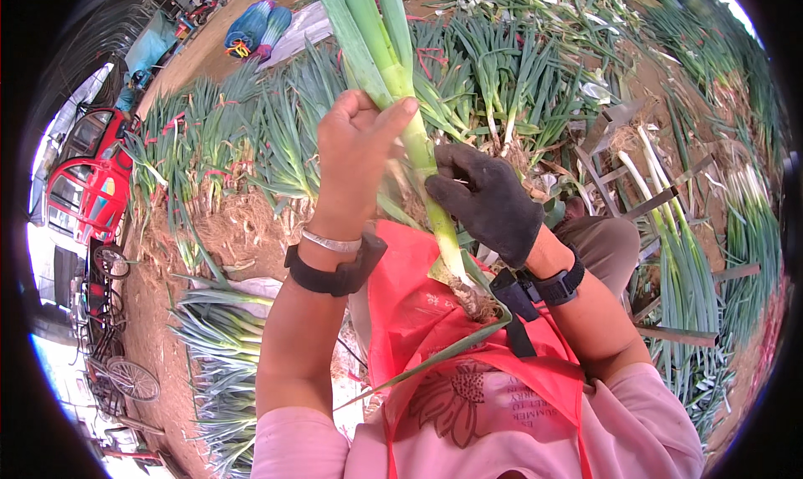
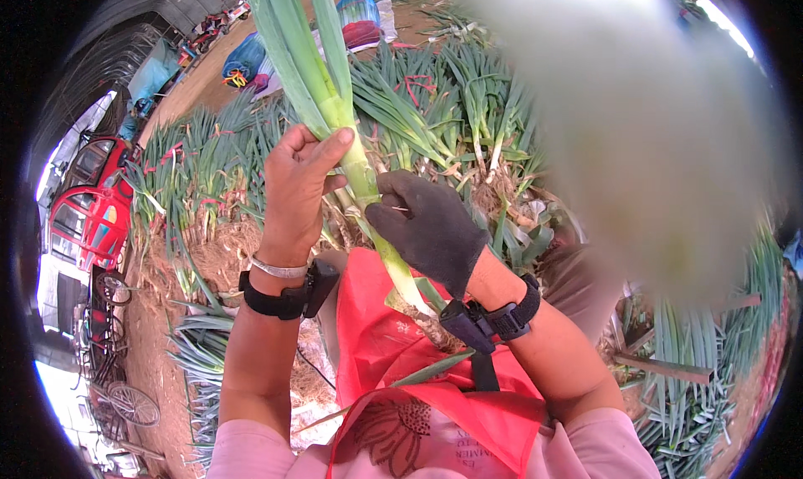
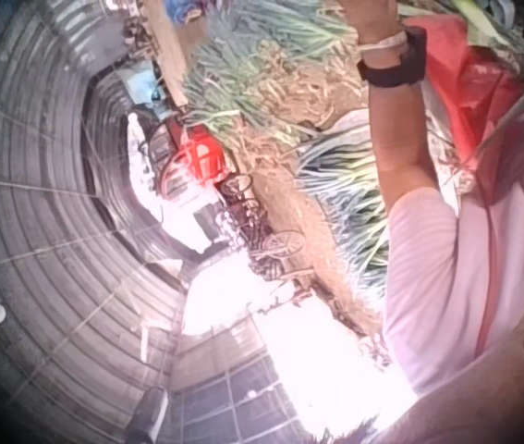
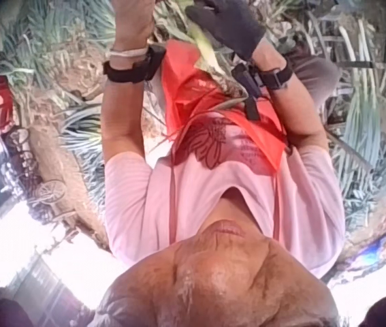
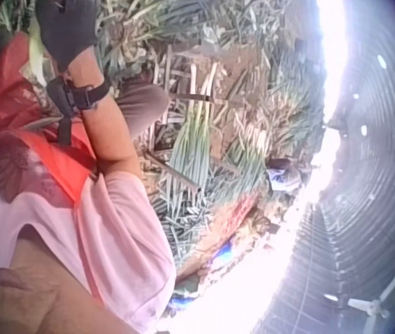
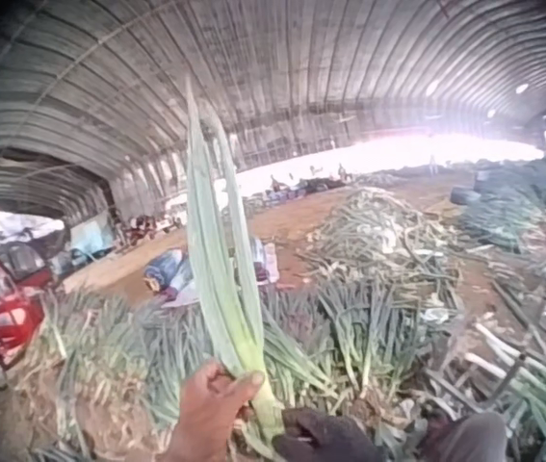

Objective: The person cleans leeks by peeling away the outer layers and pulling off the roots before placing them onto a metal rack.

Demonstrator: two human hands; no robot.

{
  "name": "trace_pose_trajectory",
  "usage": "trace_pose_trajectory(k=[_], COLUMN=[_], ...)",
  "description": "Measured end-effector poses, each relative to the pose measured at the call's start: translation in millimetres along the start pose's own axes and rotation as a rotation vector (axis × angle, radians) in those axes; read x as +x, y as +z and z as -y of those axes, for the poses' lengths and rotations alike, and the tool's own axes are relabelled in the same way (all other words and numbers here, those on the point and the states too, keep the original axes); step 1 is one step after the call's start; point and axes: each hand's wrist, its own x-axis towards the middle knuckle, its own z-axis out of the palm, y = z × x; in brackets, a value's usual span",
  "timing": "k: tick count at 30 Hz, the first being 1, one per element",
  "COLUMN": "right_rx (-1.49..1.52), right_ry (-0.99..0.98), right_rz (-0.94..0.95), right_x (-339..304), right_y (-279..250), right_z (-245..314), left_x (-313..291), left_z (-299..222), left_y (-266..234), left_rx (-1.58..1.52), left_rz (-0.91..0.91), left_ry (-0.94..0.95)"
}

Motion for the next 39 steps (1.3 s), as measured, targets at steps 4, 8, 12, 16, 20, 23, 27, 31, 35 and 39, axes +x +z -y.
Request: trace_pose_trajectory(k=[4,8,12,16,20,23,27,31,35,39], right_rx=[-0.044,0.122,0.226,0.062,-0.043,0.017,-0.138,0.059,-0.143,0.082], right_ry=[-0.008,-0.015,-0.086,0.005,0.044,0.056,-0.172,-0.216,-0.08,0.057], right_rz=[0.014,-0.065,-0.29,-0.229,-0.146,-0.142,-0.213,0.358,0.251,0.001], right_x=[1,-2,3,7,14,11,5,-43,-60,-29], right_y=[-2,5,20,18,19,29,37,-10,-40,-5], right_z=[-6,-6,-1,8,2,-2,-9,-7,-51,-42], left_x=[-2,-3,-7,-5,-6,-5,-3,11,18,15], left_z=[-5,-3,-2,5,13,16,24,52,51,34], left_y=[3,-1,7,5,4,4,1,-22,-37,-13], left_rx=[-0.039,-0.144,-0.021,0.153,0.276,0.382,0.412,0.359,0.204,0.103], left_rz=[0.012,0.12,0.092,0.048,-0.004,-0.032,-0.068,-0.15,-0.173,-0.12], left_ry=[0.026,-0.048,0.006,0.123,0.189,0.213,0.119,0.13,0.098,0.093])
